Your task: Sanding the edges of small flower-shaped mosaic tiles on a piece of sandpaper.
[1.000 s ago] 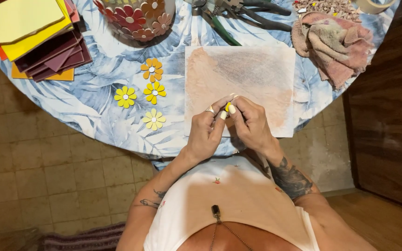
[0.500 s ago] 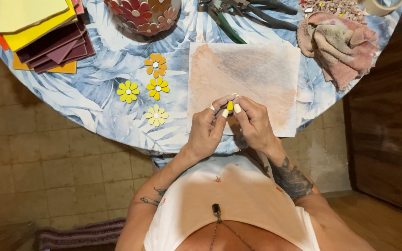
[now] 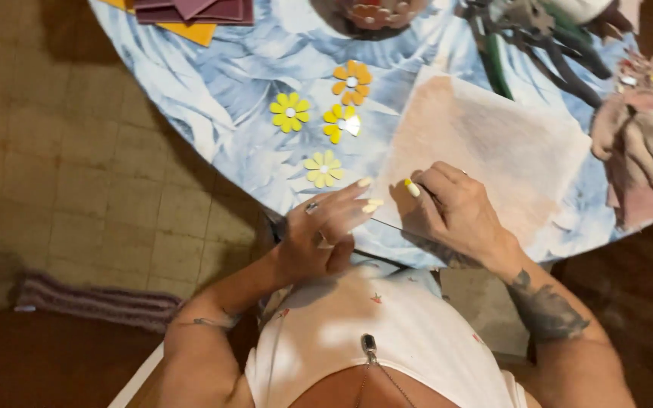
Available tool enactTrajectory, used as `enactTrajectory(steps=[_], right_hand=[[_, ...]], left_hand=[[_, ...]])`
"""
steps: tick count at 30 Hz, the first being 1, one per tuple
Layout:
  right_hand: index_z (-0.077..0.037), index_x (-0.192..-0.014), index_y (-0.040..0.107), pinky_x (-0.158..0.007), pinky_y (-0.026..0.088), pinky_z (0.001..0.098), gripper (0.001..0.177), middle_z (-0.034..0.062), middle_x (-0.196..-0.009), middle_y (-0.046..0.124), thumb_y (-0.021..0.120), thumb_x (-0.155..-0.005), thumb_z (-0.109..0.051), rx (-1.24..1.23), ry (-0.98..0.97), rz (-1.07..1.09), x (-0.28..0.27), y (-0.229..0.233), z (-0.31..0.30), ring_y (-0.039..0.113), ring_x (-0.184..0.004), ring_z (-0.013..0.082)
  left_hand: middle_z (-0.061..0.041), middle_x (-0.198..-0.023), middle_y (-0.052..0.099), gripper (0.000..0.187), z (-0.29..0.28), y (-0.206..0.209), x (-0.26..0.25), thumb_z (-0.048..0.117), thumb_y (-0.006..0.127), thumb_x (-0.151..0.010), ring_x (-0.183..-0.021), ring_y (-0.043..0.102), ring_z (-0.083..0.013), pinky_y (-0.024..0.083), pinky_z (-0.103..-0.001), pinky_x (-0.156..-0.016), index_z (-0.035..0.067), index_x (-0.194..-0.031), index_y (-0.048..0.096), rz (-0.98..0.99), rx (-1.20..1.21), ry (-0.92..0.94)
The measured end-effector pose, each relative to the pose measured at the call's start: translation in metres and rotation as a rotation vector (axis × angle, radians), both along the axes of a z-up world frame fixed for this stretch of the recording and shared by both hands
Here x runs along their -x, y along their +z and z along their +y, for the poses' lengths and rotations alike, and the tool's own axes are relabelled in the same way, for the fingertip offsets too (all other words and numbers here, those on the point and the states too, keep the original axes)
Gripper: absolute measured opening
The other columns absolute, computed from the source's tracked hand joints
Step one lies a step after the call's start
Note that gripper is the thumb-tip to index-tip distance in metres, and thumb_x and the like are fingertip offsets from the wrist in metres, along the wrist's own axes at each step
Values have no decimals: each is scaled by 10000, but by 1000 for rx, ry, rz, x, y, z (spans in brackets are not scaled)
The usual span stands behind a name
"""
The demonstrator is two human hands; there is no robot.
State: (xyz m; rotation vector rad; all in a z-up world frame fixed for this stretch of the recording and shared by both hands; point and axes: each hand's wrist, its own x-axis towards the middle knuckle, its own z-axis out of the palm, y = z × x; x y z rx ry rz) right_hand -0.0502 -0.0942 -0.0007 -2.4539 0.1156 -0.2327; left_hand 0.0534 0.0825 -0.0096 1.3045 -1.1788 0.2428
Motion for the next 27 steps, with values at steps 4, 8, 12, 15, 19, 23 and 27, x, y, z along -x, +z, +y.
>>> enactTrajectory(steps=[4,8,12,15,19,23,27], right_hand=[[-42,-806,508,-507,433,365,65,111,-633,451,470,-794,-94,229,82,27,-45,-8,13,524,-602,303],[-63,-762,500,-524,434,318,71,78,-648,453,476,-775,-128,413,121,-6,-70,-24,21,525,-625,255],[-60,-740,519,-554,436,321,115,87,-647,487,484,-796,-156,456,114,29,-78,-26,23,535,-649,254],[-80,-758,535,-542,447,312,96,71,-641,479,529,-769,-175,380,60,49,-73,-20,15,544,-625,249],[-73,-803,550,-563,459,308,114,70,-674,490,572,-768,-179,218,13,41,-65,-16,7,548,-630,248],[-31,-814,563,-554,461,322,183,107,-683,492,650,-732,-170,153,42,-22,-72,-13,7,545,-614,259],[-22,-770,579,-524,453,301,150,95,-630,477,659,-714,-137,141,88,-55,-76,-21,8,538,-570,238]], left_hand=[[-94,-880,600,235,9,-15,-20,56,419,-754,-878,614,-341,527,-389,-688,21,-892,606,-27,-58,173],[-62,-895,601,237,12,-23,-38,50,420,-735,-918,604,-300,475,-361,-748,49,-895,595,-17,-129,322],[-19,-909,605,250,14,-18,-53,36,414,-750,-946,600,-255,423,-348,-800,72,-936,576,-70,-254,440],[-85,-920,598,251,16,-17,-58,7,428,-756,-986,574,-315,421,-401,-812,33,-979,541,16,-309,369],[-90,-920,609,241,18,-25,-59,14,424,-768,-993,567,-320,415,-405,-819,26,-976,546,70,-337,346],[-91,-939,613,232,18,-33,-56,46,411,-792,-1029,538,-334,392,-437,-844,45,-988,536,142,-336,339],[-96,-919,623,221,15,-37,-56,51,415,-785,-1030,535,-354,399,-441,-834,37,-968,538,150,-294,364]])
